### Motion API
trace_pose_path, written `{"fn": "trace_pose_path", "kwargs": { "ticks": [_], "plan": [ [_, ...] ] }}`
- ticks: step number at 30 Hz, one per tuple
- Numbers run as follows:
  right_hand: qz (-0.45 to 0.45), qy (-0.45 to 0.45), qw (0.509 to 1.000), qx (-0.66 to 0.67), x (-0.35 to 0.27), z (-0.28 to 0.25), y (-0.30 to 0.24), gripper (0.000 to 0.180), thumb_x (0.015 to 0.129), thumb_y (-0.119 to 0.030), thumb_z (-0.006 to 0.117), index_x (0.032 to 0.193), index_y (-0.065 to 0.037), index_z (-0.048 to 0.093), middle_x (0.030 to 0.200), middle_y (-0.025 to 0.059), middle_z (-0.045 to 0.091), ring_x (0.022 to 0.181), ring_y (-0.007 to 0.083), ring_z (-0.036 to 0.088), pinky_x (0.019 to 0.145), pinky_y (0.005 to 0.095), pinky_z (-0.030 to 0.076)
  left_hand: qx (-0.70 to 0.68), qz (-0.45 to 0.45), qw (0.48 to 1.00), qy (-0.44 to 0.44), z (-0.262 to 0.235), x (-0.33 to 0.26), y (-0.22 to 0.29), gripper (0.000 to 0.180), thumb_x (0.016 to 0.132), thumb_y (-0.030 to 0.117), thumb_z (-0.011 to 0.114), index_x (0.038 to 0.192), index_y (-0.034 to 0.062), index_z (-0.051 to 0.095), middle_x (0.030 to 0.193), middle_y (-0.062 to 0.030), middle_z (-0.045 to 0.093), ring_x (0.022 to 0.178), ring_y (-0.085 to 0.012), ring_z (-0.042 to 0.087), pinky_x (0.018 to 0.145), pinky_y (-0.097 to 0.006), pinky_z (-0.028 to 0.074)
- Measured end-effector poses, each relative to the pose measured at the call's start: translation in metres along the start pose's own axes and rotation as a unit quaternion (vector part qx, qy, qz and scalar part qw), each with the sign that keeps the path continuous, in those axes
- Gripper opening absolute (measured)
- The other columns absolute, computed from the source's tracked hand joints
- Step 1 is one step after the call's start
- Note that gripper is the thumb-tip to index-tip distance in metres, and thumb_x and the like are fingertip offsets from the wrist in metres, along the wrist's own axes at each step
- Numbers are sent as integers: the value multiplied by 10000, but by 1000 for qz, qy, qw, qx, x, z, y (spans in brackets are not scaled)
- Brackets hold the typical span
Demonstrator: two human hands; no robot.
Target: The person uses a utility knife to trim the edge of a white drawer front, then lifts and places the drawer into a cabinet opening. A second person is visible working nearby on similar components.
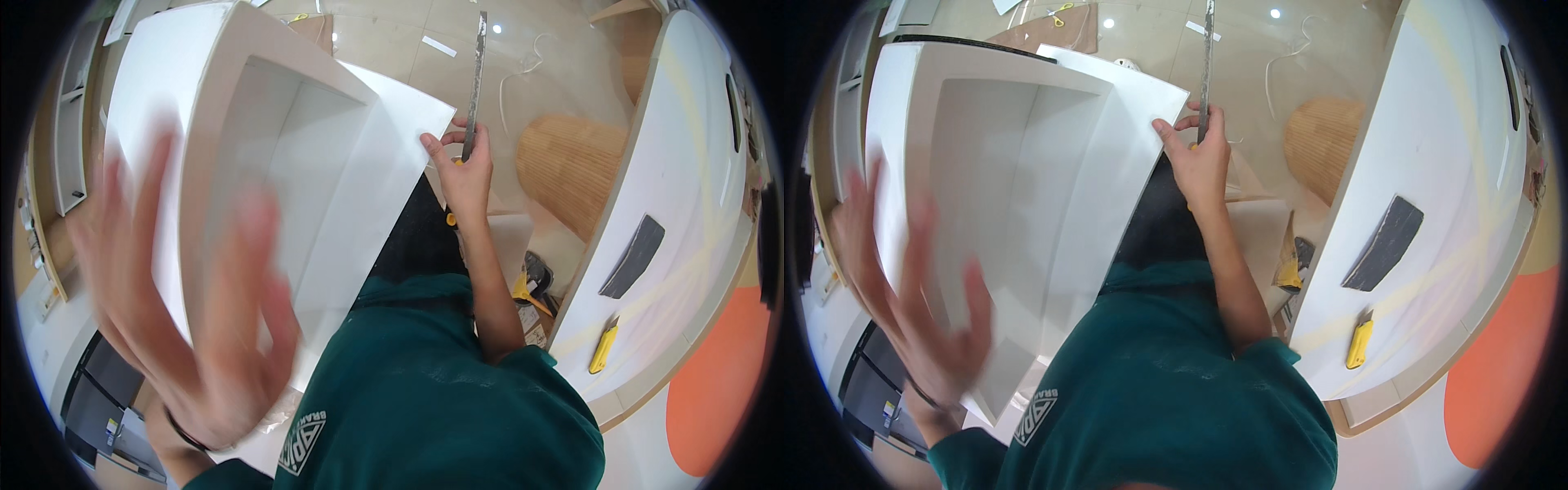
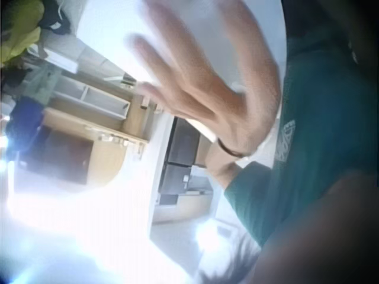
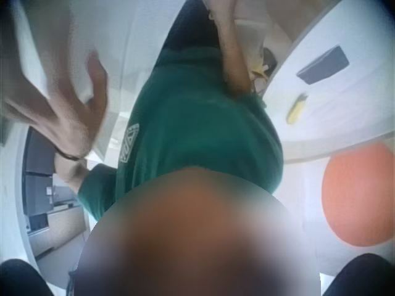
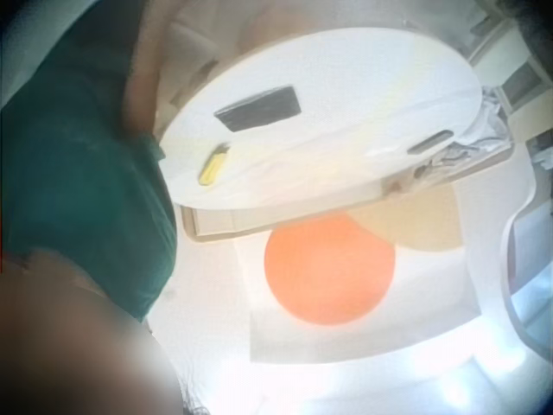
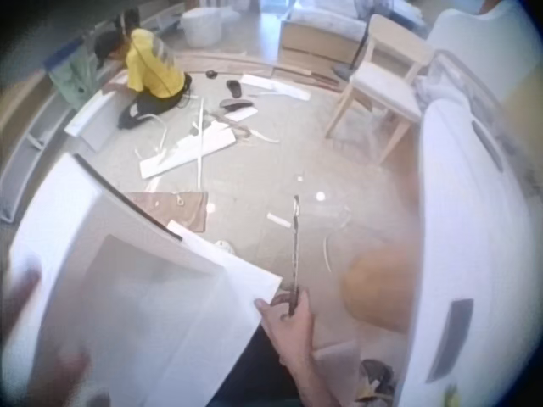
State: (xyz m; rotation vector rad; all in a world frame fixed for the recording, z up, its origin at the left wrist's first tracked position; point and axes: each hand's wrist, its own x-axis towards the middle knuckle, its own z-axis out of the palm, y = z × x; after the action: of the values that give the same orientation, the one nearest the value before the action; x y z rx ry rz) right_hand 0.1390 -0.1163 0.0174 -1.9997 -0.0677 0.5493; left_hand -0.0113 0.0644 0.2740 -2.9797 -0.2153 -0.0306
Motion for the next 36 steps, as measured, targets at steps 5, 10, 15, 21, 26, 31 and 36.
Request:
{"fn": "trace_pose_path", "kwargs": {
  "ticks": [5,10,15,21,26,31,36],
  "plan": [
    [3,3,1000,-1,-4,-4,-1,561,812,-303,873,1197,-24,576,888,49,688,771,134,620,669,287,461,-355,-168,917,-68,37,-57,85,400,793,-52,671,1186,12,636,1301,-245,589,1245,-450,560,1043,-537,450],
    [-6,7,1000,-17,-2,-4,2,598,804,-322,876,1204,-11,558,876,60,701,712,168,631,651,330,476,-428,-129,892,65,168,0,103,330,847,-44,650,1176,-31,628,1253,-224,601,1165,-413,596,982,-464,493],
    [-46,-1,999,-1,-14,-16,12,355,1003,-255,643,1213,15,546,808,99,684,687,180,635,648,342,482,-430,-23,895,114,246,70,95,473,876,-49,553,1348,-72,521,1420,-244,507,1350,-426,476,1124,-469,415],
    [26,-108,992,-54,-41,-40,20,290,1095,-231,452,1210,12,560,692,124,614,656,204,639,606,382,466,-368,-49,923,103,267,70,101,593,833,-18,512,1418,-99,461,1491,-259,449,1442,-414,378,1204,-489,323],
    [-4,-138,983,-119,-45,-36,18,320,1119,-277,423,1146,2,579,680,36,477,568,93,465,525,290,379,-376,-57,918,108,269,70,94,538,857,30,541,1371,-117,478,1428,-273,485,1406,-444,410,1188,-503,334],
    [-75,-147,975,-149,-45,-34,14,284,1100,-267,436,1058,-4,534,752,292,581,778,538,570,622,546,418,-361,-58,918,156,274,84,87,377,938,143,586,1213,-108,528,1286,-297,537,1304,-467,479,1127,-514,378],
    [-35,-171,975,-137,-47,-29,11,298,1101,-277,433,1026,-3,522,741,300,576,762,538,570,621,562,414,-422,-99,892,128,280,81,85,370,983,221,610,1149,-95,511,1219,-302,560,1248,-480,506,1084,-513,412]
  ]
}}
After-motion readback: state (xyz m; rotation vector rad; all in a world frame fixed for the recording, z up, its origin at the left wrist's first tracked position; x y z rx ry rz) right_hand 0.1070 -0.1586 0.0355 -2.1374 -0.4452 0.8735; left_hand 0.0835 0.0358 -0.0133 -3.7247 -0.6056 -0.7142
